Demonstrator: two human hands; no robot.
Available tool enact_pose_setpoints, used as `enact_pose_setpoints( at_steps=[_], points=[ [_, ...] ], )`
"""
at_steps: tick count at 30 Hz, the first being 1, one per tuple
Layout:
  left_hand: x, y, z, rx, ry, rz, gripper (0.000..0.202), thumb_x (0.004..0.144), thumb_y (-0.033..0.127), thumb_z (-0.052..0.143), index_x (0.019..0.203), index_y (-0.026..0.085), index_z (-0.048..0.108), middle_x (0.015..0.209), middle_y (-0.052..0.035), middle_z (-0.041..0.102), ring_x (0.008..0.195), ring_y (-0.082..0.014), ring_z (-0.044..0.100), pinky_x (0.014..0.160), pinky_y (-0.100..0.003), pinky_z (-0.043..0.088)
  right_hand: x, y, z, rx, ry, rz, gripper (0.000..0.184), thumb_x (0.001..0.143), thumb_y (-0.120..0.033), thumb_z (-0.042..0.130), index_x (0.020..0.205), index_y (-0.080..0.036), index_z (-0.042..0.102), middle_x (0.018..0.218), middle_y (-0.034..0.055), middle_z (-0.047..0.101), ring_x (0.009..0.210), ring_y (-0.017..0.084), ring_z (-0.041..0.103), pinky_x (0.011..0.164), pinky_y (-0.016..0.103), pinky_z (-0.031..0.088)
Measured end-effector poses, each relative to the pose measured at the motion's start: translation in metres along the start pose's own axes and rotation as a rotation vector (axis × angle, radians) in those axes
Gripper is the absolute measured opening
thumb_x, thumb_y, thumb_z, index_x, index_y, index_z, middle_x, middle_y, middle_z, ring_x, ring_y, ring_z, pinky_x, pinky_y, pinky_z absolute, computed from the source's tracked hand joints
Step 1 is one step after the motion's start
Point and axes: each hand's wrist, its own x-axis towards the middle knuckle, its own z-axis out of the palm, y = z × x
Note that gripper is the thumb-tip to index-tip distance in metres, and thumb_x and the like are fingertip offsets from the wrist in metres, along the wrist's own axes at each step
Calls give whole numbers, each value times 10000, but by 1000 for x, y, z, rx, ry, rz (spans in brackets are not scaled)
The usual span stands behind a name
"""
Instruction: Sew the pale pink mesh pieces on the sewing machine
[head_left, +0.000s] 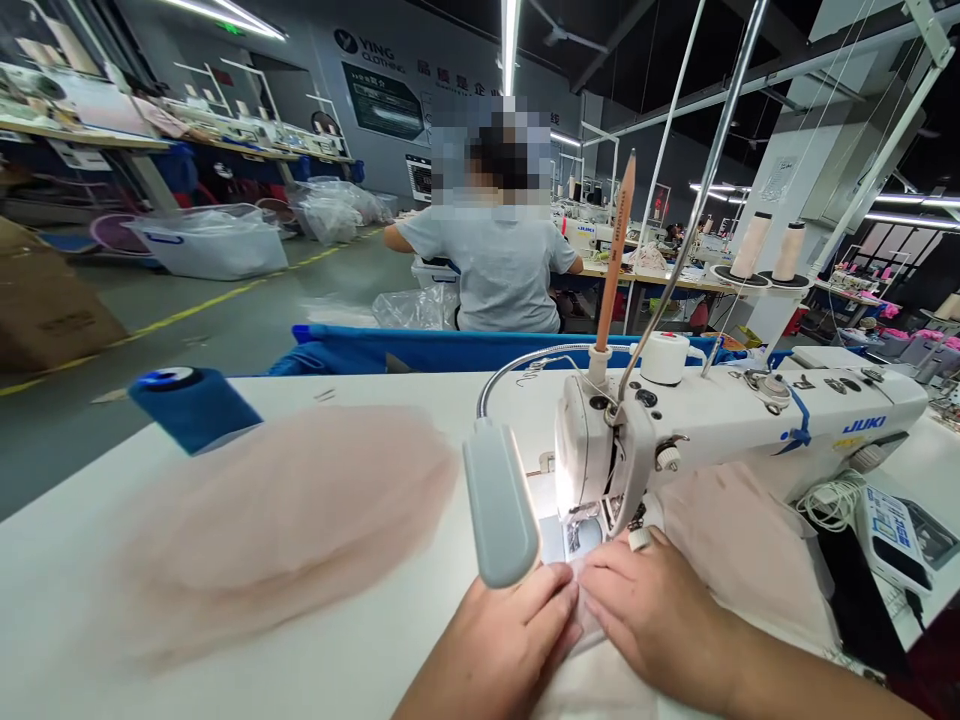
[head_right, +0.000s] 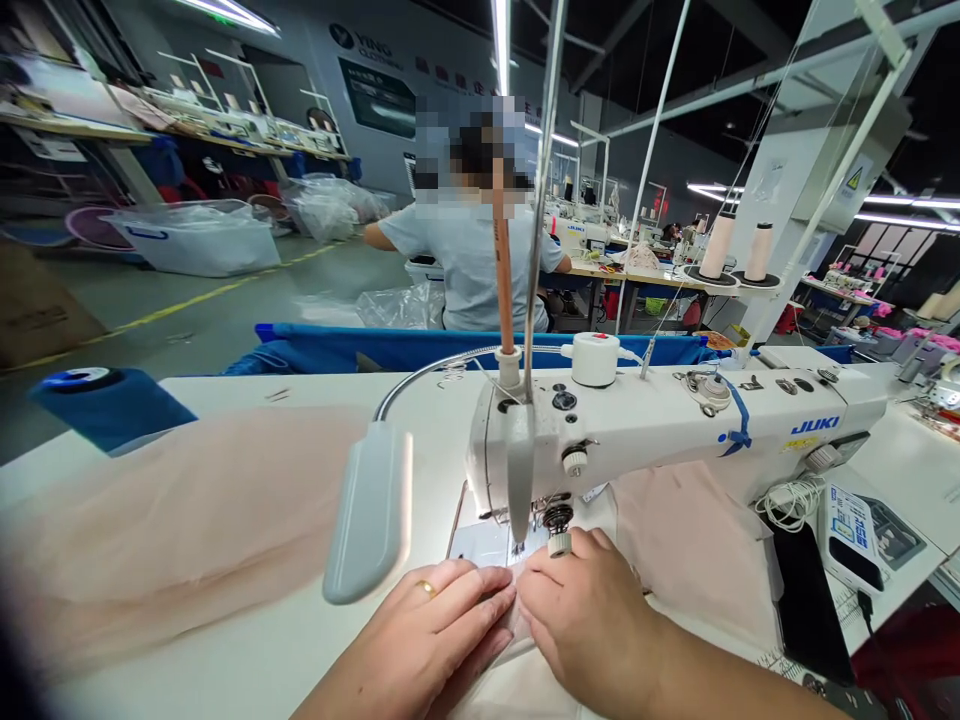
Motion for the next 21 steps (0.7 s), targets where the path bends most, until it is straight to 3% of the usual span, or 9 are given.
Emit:
enact_pose_setpoints(
  at_steps=[5, 10, 14, 21],
  points=[
    [-13, 4, 7, 157, -28, -28, 338, 1152, 252, 412, 1062, 207, 735, 1075, -87, 787, 902, -305, 705, 802, -446, 497, 6, 11, 7, 86, 20, 17, 203, 977, -55, 637, 1061, -227, 704, 1173, 59, 821, 988, 264, 685, 886, 387, 504],
    [-1, 11, -2, 262, -78, -22, 190, 1019, 205, 586, 1114, 174, 748, 1020, -76, 801, 820, -292, 732, 740, -437, 507, 9, 15, 9, 112, 75, 27, 255, 960, -38, 625, 1098, -225, 729, 1202, 43, 830, 1032, 275, 703, 923, 382, 533],
    [6, 12, -11, 302, -188, -12, 260, 882, 201, 757, 1135, 148, 782, 1057, -80, 827, 825, -291, 772, 719, -432, 558, 10, 18, 14, 138, 106, 26, 263, 954, -41, 620, 1106, -217, 744, 1202, 69, 823, 1051, 275, 718, 935, 376, 559],
    [7, 13, -9, 360, -212, -28, 300, 860, 265, 832, 1135, 147, 824, 1065, -86, 841, 779, -283, 772, 664, -437, 572, 9, 23, 19, 118, 141, 24, 277, 965, -44, 615, 1149, -191, 760, 1198, 86, 821, 1087, 287, 717, 951, 388, 570]
  ],
)
